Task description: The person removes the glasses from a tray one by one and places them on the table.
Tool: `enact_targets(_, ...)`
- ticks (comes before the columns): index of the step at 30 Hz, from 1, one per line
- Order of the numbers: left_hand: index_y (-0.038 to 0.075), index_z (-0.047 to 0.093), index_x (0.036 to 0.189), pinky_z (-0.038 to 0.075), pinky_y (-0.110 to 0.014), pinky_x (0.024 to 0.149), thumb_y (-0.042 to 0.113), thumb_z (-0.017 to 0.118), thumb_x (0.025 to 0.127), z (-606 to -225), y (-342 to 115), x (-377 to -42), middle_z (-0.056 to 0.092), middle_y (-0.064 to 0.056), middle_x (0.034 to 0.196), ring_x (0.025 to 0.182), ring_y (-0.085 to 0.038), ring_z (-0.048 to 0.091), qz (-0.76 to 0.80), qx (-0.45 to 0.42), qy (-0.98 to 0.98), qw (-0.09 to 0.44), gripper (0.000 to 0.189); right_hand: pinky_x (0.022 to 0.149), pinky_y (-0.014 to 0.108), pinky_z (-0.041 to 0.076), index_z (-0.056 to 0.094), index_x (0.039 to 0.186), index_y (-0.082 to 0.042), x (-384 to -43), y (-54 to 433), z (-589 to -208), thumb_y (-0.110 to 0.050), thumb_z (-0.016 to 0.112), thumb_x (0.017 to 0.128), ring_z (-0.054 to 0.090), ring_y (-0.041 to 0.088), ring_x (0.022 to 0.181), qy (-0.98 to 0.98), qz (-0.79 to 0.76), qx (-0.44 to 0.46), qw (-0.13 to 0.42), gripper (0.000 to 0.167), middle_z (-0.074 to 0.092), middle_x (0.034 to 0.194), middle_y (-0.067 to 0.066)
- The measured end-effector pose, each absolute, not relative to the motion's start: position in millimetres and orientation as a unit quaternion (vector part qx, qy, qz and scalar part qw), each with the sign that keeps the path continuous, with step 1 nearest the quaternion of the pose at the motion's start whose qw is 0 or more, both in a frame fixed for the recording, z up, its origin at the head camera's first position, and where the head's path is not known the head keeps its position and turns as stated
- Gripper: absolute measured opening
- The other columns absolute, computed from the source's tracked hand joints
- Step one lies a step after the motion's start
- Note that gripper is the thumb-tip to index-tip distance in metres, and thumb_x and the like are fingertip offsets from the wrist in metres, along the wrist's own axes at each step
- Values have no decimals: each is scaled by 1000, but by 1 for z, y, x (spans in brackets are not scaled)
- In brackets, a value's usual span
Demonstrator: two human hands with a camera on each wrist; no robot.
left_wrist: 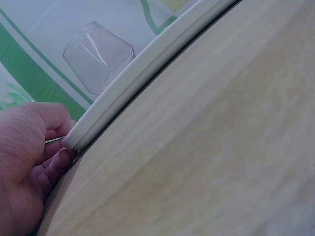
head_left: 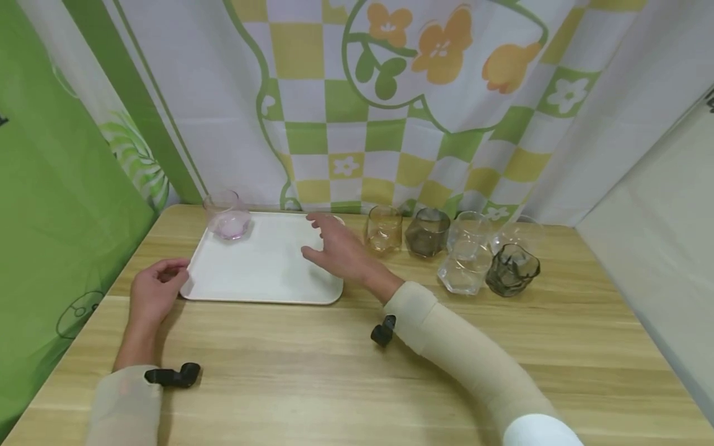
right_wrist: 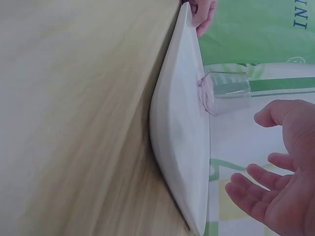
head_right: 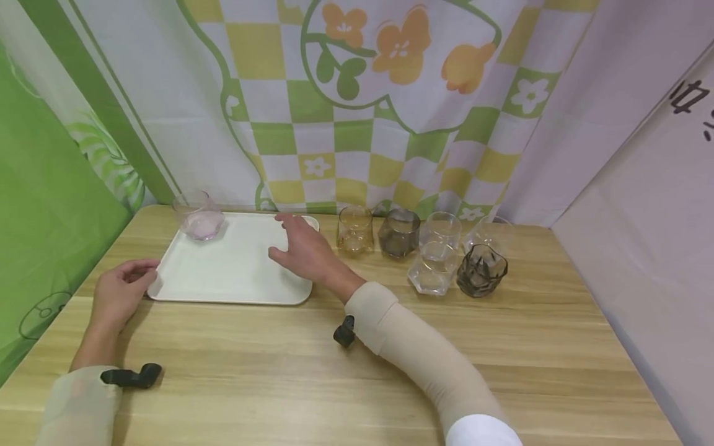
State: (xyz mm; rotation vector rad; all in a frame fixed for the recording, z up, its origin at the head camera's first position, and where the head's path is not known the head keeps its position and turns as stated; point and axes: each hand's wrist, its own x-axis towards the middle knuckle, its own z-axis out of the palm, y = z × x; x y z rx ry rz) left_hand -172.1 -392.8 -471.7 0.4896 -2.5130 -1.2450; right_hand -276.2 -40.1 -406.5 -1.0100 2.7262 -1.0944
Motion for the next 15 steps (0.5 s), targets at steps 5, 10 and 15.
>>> enact_targets(5,-4,70,124,44,-15,67,14,65,98,-470,-392,-172,68,-13,106,81,-5,54,-437,173,-869,155,31,94,40,51,35,156,-7,-282,-65,-403,-30,68,96,58,26,123,885,-341,-317,18,72,53,145,14)
enact_targets(10,-4,70,122,44,-16,66,12,65,98,-471,-392,-172,68,-12,104,80,-6,54,-437,168,-869,158,30,103,44,46,33,160,-11,-283,-86,-401,-35,67,97,48,24,137,894,-326,-306,29,75,47,154,9)
enact_targets(15,-4,70,123,44,-16,67,12,66,98,-471,-392,-171,68,-12,104,80,-6,54,-436,168,-870,156,30,109,44,42,31,161,-13,-287,-103,-400,-38,66,99,36,22,147,901,-300,-311,42,76,38,162,6)
